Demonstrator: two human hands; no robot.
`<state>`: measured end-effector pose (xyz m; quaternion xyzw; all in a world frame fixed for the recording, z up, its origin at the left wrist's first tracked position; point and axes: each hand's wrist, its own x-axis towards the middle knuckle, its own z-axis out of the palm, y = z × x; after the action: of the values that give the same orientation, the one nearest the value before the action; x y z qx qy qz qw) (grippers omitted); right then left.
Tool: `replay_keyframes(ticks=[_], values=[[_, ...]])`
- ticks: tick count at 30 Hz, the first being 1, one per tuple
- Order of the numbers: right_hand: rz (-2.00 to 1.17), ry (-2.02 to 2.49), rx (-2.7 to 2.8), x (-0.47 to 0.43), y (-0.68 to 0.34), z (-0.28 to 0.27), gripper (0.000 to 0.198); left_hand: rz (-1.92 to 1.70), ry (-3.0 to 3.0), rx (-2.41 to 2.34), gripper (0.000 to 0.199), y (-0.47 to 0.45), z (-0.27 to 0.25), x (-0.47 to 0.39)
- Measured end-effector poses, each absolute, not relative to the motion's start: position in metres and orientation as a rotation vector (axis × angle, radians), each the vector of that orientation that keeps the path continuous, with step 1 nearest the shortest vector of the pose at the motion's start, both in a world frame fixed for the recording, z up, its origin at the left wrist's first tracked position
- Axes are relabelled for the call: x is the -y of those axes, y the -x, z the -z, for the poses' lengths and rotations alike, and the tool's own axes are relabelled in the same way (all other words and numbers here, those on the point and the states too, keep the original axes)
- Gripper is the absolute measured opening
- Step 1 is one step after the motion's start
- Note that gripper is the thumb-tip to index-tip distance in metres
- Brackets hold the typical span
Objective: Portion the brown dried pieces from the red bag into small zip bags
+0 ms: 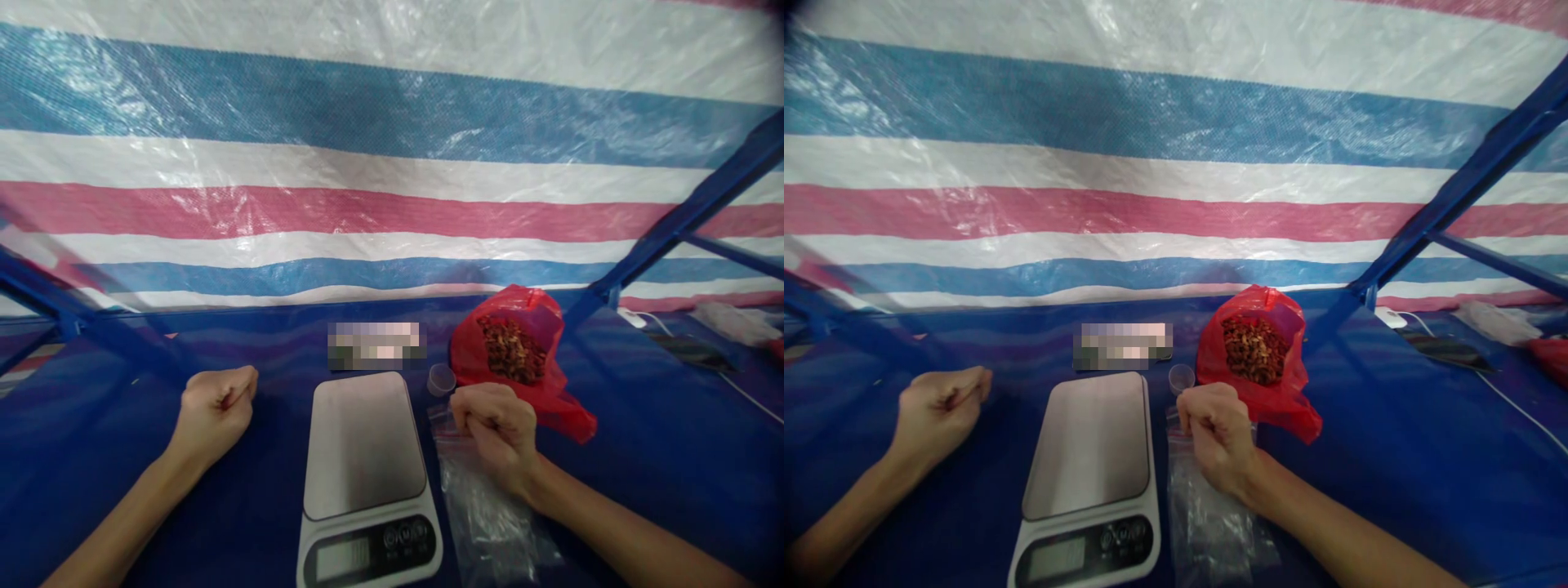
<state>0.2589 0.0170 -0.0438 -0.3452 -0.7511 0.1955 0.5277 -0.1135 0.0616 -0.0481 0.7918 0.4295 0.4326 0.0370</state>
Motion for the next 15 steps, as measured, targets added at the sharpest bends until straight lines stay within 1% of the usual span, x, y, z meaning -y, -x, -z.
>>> replay_keyframes(ticks=[5,9,15], values=[[-0.56,0.86,1.81,-0.0198,-0.2615,0.0456,0.027,-1.371,-2.407,-1.392,0.039,0.1135,0.0503,-0.064],[-0.644,0.843,1.859,-0.023,-0.2606,0.0462,0.023,-1.347,-2.387,-1.421,0.038,0.1158,0.0535,-0.066],[-0.658,0.791,1.859,-0.0261,-0.2607,0.0519,0.027,-1.276,-2.355,-1.455,0.037,0.1201,0.0571,-0.0667]])
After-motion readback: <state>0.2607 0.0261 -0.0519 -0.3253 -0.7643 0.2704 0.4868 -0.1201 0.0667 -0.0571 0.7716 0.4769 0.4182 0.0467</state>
